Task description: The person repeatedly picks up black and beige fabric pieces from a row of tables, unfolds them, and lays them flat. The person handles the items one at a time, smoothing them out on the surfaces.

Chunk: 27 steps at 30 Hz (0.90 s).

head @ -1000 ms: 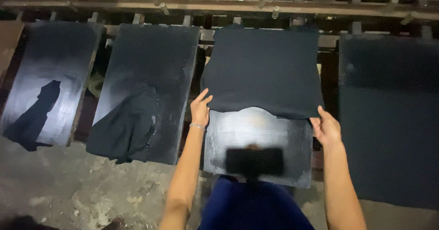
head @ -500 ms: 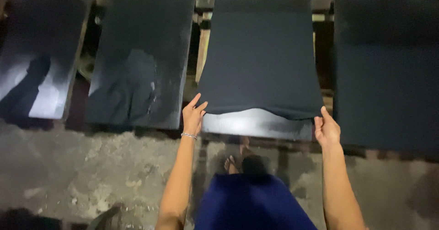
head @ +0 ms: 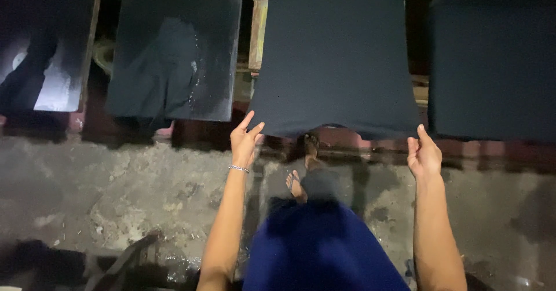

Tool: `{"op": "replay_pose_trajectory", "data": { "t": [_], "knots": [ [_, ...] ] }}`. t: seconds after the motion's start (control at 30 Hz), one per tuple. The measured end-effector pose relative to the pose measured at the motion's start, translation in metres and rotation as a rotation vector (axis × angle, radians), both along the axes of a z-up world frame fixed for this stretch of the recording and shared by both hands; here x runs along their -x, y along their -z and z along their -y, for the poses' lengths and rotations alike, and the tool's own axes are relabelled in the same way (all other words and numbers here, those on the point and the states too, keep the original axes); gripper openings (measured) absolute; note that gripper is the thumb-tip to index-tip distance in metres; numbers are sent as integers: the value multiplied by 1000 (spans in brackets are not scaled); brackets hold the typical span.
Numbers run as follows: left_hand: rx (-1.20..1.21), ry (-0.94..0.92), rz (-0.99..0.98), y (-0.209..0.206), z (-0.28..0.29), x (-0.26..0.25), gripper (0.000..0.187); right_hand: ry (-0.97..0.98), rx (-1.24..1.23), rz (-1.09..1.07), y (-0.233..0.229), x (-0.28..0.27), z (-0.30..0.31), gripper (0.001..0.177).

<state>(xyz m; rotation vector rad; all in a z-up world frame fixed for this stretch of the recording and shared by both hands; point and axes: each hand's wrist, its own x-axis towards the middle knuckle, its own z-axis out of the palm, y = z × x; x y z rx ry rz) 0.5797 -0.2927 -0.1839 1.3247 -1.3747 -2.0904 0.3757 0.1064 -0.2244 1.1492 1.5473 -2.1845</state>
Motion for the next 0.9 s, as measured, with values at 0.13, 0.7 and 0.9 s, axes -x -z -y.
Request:
{"op": "replay_pose_trajectory", "data": {
  "t": [0.13, 0.7, 0.9],
  "knots": [
    [18, 11, 39, 33, 1, -12, 59, -29, -6, 10, 16, -8, -11, 24],
    [109, 43, 97, 35, 16, 1, 48, -431, -171, 44, -29, -7, 41, 62],
    [-1, 166, 97, 71, 69, 117, 50, -556, -147, 84, -65, 86, 110, 81]
  ]
}}
